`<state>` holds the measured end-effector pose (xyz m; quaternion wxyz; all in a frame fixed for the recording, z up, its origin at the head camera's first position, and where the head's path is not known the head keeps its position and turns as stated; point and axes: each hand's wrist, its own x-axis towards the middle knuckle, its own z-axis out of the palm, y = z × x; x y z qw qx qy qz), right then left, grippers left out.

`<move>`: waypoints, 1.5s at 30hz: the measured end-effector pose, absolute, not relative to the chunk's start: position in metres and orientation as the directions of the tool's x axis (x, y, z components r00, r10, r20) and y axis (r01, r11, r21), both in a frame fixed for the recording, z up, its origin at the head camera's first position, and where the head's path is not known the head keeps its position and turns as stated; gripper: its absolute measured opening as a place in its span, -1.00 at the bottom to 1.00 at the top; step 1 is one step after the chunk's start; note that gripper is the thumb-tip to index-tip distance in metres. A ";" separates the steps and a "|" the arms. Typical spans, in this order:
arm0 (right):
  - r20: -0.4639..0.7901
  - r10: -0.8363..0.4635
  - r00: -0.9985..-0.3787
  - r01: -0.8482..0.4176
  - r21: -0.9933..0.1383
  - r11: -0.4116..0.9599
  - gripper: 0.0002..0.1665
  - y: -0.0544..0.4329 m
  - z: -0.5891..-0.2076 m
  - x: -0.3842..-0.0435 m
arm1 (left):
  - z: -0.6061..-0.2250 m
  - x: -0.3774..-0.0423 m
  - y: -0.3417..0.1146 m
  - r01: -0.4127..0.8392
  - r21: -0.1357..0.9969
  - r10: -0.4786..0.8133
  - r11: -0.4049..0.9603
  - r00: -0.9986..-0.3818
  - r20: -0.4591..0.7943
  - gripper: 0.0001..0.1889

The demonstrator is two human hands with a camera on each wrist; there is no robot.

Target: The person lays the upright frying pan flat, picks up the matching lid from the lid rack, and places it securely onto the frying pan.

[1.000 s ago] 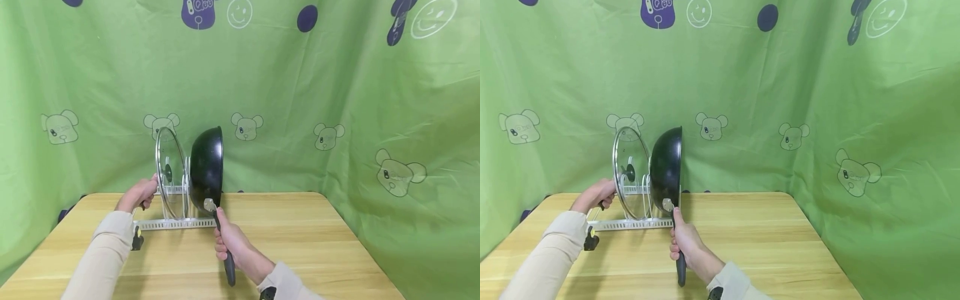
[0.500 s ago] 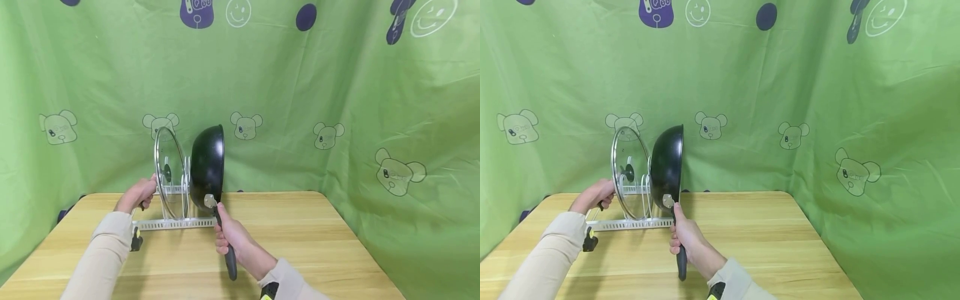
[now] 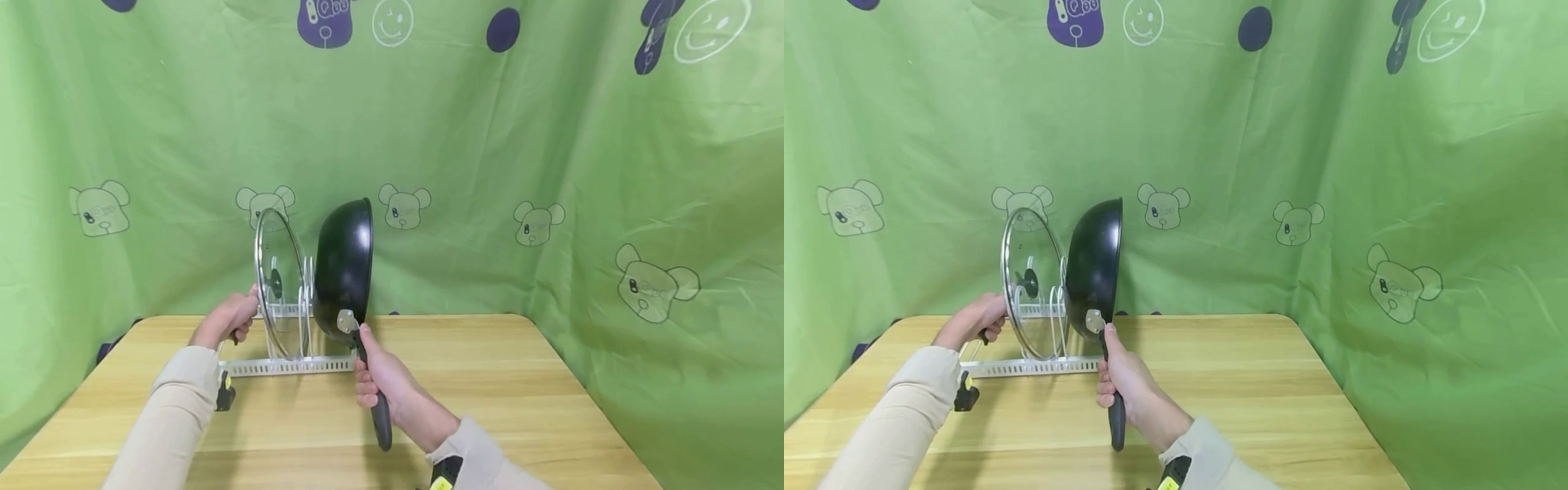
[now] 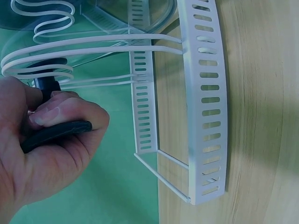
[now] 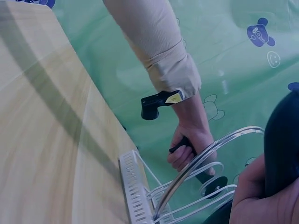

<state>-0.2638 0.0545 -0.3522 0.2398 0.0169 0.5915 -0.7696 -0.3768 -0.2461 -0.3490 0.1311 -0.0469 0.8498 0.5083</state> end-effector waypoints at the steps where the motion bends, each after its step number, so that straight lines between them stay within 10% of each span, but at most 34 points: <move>1: -0.304 -0.354 -0.885 0.384 -0.904 -0.185 -0.29 0.055 -0.350 -0.264 | -0.349 -0.377 -0.246 -0.211 0.851 0.055 0.481 -0.962 -0.269 -0.42; 45: -0.192 -0.389 -0.901 0.284 -0.939 -0.196 -0.27 0.091 -0.247 -0.249 | -0.348 -0.375 -0.245 -0.206 0.843 0.055 0.497 -0.962 -0.267 -0.42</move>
